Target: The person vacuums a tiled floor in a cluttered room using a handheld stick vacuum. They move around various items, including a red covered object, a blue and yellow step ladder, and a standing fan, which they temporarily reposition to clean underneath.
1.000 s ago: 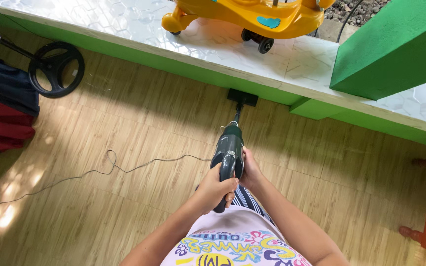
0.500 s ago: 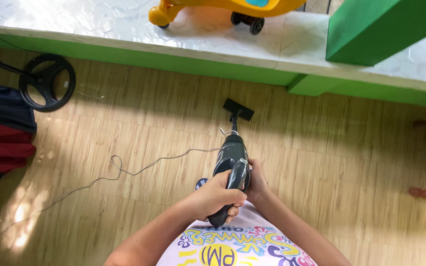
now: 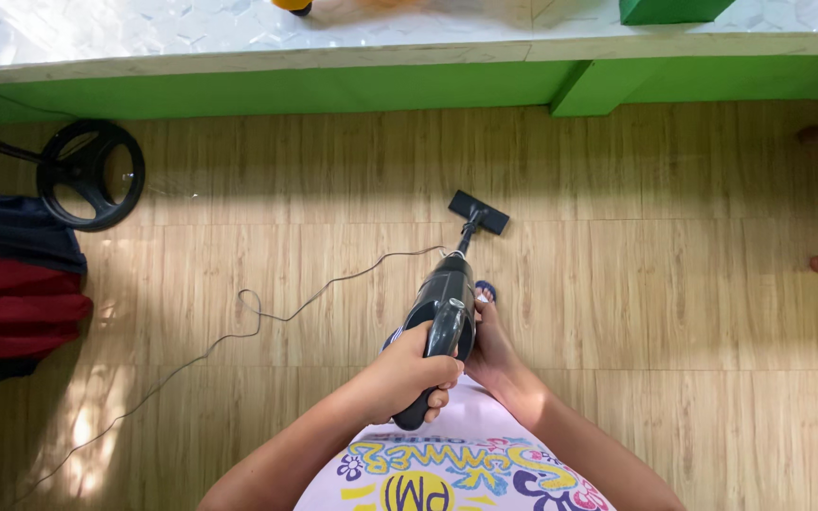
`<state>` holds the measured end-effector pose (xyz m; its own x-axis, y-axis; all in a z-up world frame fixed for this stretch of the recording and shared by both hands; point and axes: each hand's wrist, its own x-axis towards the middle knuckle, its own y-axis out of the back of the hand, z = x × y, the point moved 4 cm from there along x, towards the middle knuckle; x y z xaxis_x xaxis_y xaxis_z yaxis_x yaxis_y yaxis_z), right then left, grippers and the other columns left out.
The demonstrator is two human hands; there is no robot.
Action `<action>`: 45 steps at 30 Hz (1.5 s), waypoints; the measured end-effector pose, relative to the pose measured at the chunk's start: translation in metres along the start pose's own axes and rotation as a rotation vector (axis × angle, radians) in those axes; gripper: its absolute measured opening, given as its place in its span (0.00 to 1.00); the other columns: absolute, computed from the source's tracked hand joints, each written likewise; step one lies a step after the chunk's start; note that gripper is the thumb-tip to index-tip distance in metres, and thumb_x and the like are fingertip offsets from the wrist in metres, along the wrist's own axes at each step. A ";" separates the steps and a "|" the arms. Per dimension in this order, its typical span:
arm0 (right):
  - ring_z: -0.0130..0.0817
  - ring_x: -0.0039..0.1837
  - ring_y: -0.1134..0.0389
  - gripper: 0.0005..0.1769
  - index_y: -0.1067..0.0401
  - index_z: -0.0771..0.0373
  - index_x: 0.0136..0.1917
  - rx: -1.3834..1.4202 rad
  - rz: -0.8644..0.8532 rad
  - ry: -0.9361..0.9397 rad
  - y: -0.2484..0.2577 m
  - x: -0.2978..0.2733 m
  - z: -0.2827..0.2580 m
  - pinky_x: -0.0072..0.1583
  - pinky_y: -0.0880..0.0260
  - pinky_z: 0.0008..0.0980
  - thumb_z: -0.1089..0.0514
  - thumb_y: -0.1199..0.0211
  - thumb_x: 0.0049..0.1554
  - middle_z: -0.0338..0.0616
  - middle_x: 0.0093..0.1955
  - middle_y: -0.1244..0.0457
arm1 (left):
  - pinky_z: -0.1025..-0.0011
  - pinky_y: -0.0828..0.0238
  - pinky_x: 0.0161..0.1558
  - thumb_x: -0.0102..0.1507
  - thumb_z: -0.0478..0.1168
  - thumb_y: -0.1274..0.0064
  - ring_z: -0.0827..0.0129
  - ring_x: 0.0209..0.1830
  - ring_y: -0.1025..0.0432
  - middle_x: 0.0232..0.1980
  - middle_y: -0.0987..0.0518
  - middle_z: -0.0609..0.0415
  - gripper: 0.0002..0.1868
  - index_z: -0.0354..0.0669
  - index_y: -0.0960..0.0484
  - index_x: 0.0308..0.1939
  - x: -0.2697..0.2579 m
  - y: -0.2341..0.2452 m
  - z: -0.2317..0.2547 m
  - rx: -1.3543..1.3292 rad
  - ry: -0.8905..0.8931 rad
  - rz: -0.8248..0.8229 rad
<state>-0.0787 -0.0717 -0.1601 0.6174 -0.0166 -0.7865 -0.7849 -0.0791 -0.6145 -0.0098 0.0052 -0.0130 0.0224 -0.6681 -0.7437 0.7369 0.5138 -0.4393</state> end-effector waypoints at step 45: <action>0.39 0.42 0.33 0.20 0.37 0.71 0.46 -0.893 -0.191 -0.766 -0.042 0.091 0.163 0.49 0.30 0.36 0.50 0.58 0.57 0.52 0.40 0.37 | 0.75 0.40 0.13 0.53 0.32 0.55 0.75 0.11 0.40 0.19 0.34 0.55 0.08 0.36 0.36 0.34 -0.090 0.058 -0.158 -0.813 -0.796 0.903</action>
<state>0.0022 0.0923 -0.2154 0.2906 0.6461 -0.7058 -0.1829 -0.6865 -0.7038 -0.0758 0.1803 -0.0508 0.8233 0.0651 -0.5638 -0.3042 0.8893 -0.3415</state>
